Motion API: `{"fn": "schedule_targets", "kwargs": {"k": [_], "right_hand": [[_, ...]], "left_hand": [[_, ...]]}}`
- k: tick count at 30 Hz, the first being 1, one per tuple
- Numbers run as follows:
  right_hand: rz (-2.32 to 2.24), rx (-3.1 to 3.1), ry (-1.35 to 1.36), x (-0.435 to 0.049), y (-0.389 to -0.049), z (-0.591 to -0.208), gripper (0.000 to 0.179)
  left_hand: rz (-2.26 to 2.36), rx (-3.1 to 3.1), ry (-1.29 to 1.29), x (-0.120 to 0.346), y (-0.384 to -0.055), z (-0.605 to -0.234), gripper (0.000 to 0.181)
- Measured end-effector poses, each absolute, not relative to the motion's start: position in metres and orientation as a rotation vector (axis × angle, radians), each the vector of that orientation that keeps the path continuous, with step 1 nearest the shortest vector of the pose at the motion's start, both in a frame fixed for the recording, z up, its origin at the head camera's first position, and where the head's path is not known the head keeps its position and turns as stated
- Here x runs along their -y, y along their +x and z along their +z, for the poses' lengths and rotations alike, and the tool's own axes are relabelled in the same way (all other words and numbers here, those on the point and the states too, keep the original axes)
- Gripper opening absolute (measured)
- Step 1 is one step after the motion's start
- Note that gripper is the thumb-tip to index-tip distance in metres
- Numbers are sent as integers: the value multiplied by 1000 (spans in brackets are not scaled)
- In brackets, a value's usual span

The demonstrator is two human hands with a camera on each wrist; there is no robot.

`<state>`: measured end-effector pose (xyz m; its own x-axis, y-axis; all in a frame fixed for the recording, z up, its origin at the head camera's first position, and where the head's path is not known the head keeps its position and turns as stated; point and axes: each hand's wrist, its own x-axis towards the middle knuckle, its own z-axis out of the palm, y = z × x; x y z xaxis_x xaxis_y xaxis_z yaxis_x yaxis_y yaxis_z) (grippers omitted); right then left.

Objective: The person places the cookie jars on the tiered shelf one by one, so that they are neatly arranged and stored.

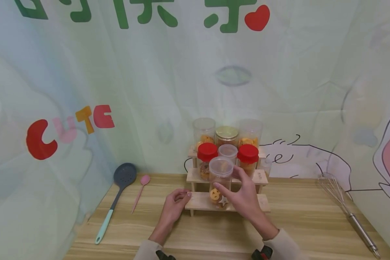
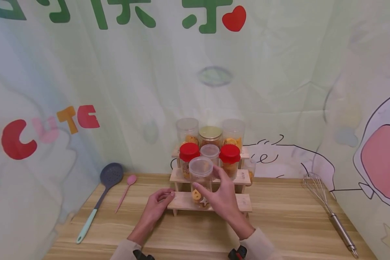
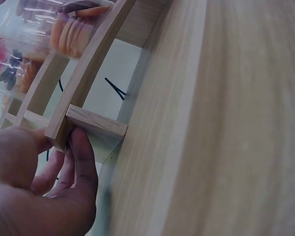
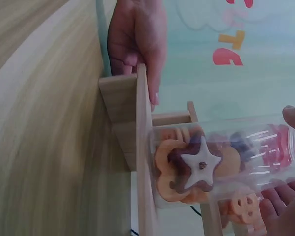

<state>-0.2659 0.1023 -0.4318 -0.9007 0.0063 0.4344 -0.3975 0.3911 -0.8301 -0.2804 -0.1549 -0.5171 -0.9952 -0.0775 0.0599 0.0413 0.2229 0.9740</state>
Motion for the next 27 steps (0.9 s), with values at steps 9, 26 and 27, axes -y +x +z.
{"fn": "schedule_targets", "kwargs": {"k": [9, 26, 27], "right_hand": [[1466, 2221, 338, -92, -267, -440, 81], [1528, 2281, 393, -119, -260, -443, 76], [1529, 2264, 388, -126, -259, -444, 71]], "left_hand": [[-1895, 2388, 38, 152, -281, -517, 38], [-1887, 2393, 38, 156, -282, -518, 37], [-1888, 2392, 37, 156, -282, -519, 37]]}}
